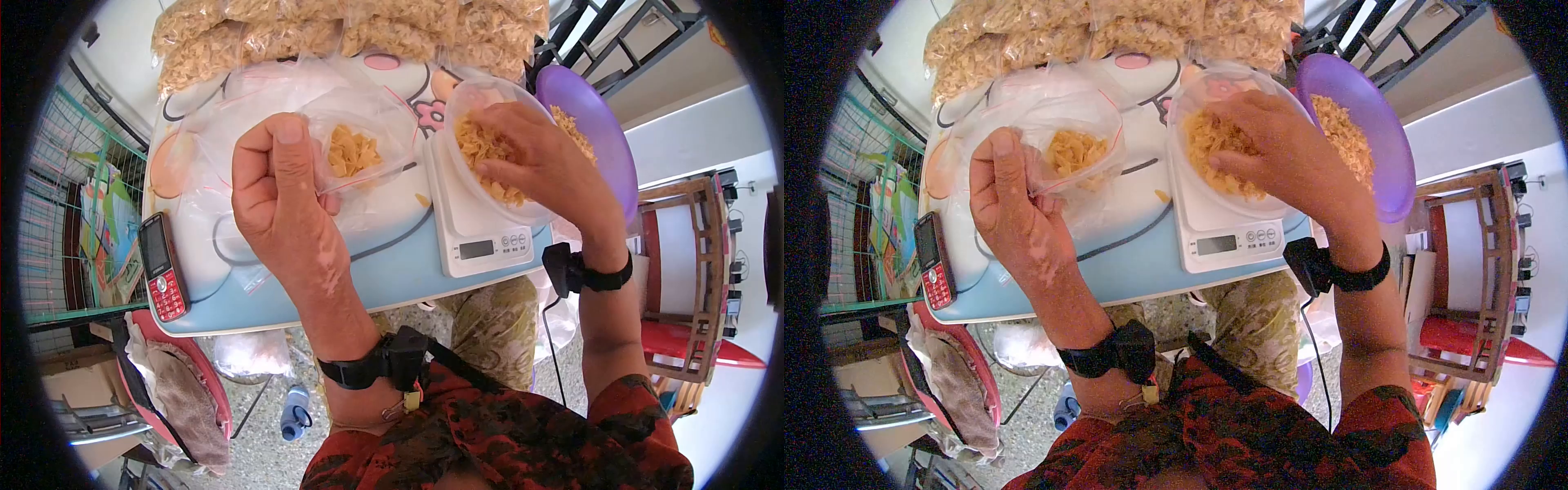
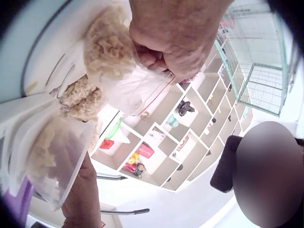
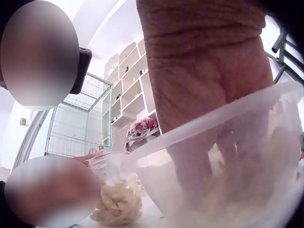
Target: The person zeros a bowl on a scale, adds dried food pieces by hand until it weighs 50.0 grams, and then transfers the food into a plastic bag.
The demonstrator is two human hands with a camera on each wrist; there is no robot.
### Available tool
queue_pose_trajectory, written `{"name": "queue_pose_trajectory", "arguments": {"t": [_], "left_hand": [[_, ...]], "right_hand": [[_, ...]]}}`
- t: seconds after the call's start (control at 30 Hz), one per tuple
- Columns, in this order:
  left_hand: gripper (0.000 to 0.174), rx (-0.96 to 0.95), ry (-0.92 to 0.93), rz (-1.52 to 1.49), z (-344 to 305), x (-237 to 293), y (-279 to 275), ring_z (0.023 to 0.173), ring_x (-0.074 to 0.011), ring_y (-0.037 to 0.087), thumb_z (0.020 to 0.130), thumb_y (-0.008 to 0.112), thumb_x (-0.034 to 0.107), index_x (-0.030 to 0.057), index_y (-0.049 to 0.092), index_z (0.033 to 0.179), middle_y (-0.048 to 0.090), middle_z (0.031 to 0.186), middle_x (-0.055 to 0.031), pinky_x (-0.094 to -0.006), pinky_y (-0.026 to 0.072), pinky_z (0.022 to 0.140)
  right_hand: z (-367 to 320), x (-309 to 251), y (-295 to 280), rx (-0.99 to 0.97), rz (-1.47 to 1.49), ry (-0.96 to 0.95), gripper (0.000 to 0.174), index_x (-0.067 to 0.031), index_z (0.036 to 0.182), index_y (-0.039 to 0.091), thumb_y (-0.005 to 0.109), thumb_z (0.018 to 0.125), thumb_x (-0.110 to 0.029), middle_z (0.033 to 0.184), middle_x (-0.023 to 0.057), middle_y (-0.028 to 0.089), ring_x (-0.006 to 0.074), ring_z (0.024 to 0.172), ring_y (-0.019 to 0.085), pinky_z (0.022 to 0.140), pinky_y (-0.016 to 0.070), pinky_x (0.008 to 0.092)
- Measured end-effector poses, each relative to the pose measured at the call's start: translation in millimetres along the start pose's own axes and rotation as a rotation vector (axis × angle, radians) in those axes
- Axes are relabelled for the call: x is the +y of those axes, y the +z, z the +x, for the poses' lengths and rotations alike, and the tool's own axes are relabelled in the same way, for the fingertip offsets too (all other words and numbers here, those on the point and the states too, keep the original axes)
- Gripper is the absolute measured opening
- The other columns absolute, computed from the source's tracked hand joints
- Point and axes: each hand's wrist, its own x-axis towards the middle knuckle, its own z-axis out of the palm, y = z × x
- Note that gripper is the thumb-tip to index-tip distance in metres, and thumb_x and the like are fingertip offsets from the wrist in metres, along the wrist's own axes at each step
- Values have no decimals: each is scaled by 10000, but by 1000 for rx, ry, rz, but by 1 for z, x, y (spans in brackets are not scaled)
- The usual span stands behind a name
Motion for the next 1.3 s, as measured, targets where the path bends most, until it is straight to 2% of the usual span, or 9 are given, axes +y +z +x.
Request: {"name": "queue_pose_trajectory", "arguments": {"t": [0.13, 0.23, 0.33, 0.43, 0.63, 0.97, 1.03, 1.13, 1.3], "left_hand": [[191, 10, -13, -1, 1, 1, 0, 536, 9, 388, 926, 698, 258, 81, 640, 966, 565, 732, 50, -157, 253, 427], [191, 3, -17, -18, 2, 2, -3, 534, 7, 391, 923, 702, 257, 83, 639, 968, 565, 730, 48, -156, 253, 428], [188, -18, -12, -42, 3, 1, -5, 528, 7, 389, 920, 706, 255, 85, 638, 968, 564, 728, 48, -156, 252, 426], [183, -16, -15, -46, 2, 2, -4, 523, 8, 384, 920, 706, 249, 86, 638, 967, 563, 726, 48, -158, 249, 423], [213, -20, -25, -33, 4, 0, -6, 517, -12, 389, 934, 680, 248, 53, 637, 1008, 536, 704, 37, -177, 241, 399], [198, -2, -41, -15, 3, 2, -2, 519, -11, 379, 936, 678, 247, 61, 639, 994, 520, 697, 45, -173, 235, 396], [197, -10, -30, -19, 3, 0, -3, 520, -10, 375, 937, 677, 247, 63, 639, 995, 519, 698, 45, -171, 233, 396], [197, -5, -17, -11, 2, -1, -3, 519, -8, 370, 940, 673, 250, 63, 639, 994, 516, 695, 46, -169, 231, 395], [193, -1, -18, 6, 2, 0, -1, 519, -6, 364, 942, 672, 250, 65, 635, 979, 516, 689, 48, -169, 235, 407]], "right_hand": [[3, -5, -3, -60, 124, 88, 316, -25, 1051, 617, 709, 797, -189, 1119, 176, 607, 368, 1042, 589, 923, 471, 433], [5, -5, -5, -98, 29, 83, 303, -45, 1086, 621, 684, 794, -97, 1176, 126, 592, 285, 1044, 606, 910, 495, 344], [2, -3, 1, -24, 24, 16, 301, -46, 1079, 611, 685, 792, -94, 1171, 126, 593, 295, 1050, 604, 910, 494, 345], [-1, 0, 5, 21, -17, -60, 284, -31, 1064, 587, 644, 802, -126, 1092, 184, 600, 380, 1038, 579, 908, 474, 442], [6, -3, 3, -57, 40, 11, 338, -46, 1097, 596, 631, 766, -99, 1088, 180, 605, 389, 1043, 568, 922, 471, 426], [-12, -1, -38, 218, 333, 253, 318, -58, 1124, 614, 669, 811, -38, 905, 26, 610, 91, 745, 579, 645, 481, 227], [-18, -9, -44, 155, 518, 423, 275, -56, 1123, 617, 674, 854, -68, 839, 5, 594, 69, 690, 560, 624, 466, 213], [-23, -4, -42, 92, 260, 378, 212, -44, 1111, 619, 654, 911, -106, 797, -22, 570, 46, 679, 548, 608, 450, 203], [-25, -8, -32, 82, 485, 449, 228, -37, 1111, 617, 657, 904, -125, 834, 10, 586, 74, 712, 577, 615, 464, 231]]}}
